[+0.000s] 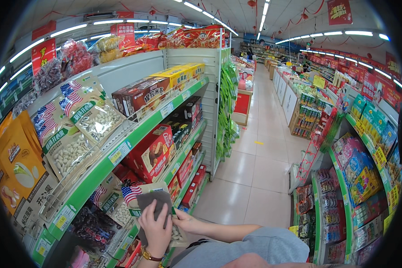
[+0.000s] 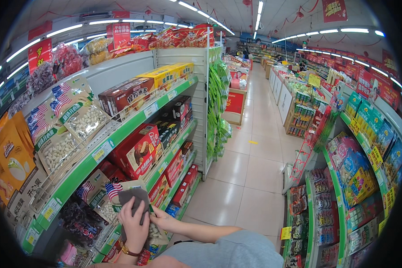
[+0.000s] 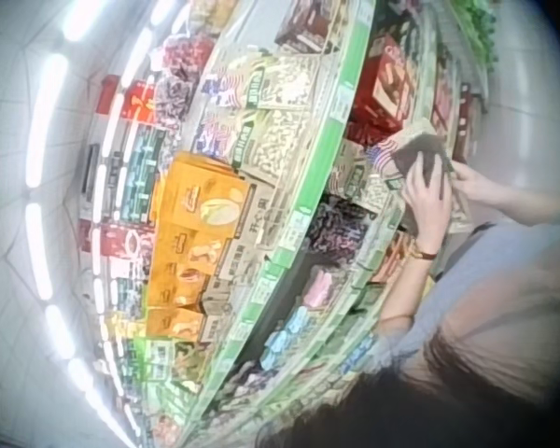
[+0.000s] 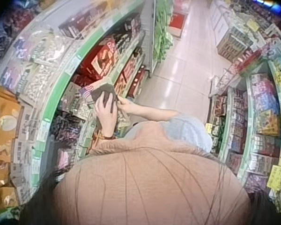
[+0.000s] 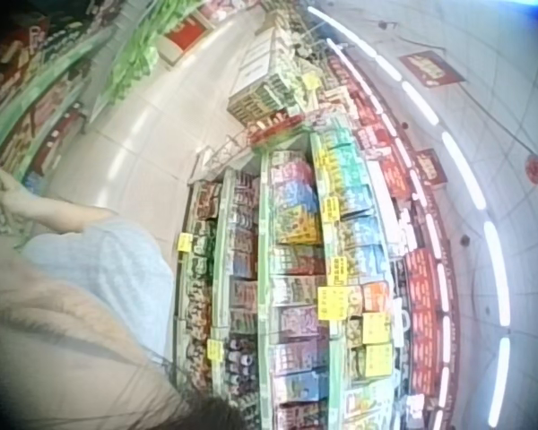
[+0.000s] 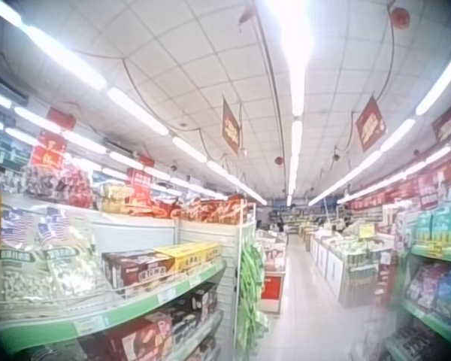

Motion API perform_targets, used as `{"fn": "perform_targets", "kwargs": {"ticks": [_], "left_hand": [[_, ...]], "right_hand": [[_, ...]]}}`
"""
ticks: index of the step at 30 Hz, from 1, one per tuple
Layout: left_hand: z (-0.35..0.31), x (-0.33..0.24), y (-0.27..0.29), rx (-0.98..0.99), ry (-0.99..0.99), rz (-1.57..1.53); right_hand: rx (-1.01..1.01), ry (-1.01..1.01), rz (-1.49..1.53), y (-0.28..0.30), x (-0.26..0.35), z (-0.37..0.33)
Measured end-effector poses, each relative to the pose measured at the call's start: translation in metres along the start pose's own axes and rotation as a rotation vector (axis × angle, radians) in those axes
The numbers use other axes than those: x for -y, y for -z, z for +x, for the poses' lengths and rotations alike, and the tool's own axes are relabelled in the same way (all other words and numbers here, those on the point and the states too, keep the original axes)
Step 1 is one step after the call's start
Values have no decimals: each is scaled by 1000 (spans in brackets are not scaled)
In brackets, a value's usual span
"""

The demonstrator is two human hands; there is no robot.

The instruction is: The person wipes the front of snack packages and boxes on a supermarket shelf with a cloth. They handle green snack bags, brown boxes, yellow boxes, and pistachio bags, wiping each item individually and placing them back on the shelf.

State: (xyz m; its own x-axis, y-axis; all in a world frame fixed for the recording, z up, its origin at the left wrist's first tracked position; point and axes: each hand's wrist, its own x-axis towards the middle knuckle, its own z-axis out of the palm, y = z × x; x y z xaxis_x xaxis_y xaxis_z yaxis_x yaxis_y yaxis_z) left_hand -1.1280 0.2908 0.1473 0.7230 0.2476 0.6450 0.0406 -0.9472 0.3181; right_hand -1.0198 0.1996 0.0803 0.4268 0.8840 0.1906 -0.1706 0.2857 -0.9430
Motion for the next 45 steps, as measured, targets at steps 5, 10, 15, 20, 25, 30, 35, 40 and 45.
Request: {"fn": "perform_targets", "kwargs": {"ticks": [5, 10, 15, 20, 25, 30, 35, 40, 45], "left_hand": [[-6, 9, 6, 1, 14, -40], [19, 47, 10, -306, 271, -119], [13, 51, 1, -338, 325, -133], [-16, 11, -18, -138, 186, -17], [-53, 9, -40, -30, 48, -3], [-42, 15, -25, -10, 33, 28], [-16, 47, -11, -243, 304, -10], [-35, 33, -15, -240, 265, 90], [-64, 5, -35, -15, 55, 97]], "right_hand": [[29, -10, -46, 0, 0, -5], [83, -16, -143, -4, 5, -2], [79, -6, -76, -9, 2, 1], [-54, -47, 134, 10, -4, 5], [-208, 100, 201, 19, -5, 11], [-261, 76, 296, 12, 11, 3], [-231, 69, 368, 10, 5, 3], [-220, 8, 510, 3, 17, 4], [-303, 12, 552, 12, 4, 8]]}}
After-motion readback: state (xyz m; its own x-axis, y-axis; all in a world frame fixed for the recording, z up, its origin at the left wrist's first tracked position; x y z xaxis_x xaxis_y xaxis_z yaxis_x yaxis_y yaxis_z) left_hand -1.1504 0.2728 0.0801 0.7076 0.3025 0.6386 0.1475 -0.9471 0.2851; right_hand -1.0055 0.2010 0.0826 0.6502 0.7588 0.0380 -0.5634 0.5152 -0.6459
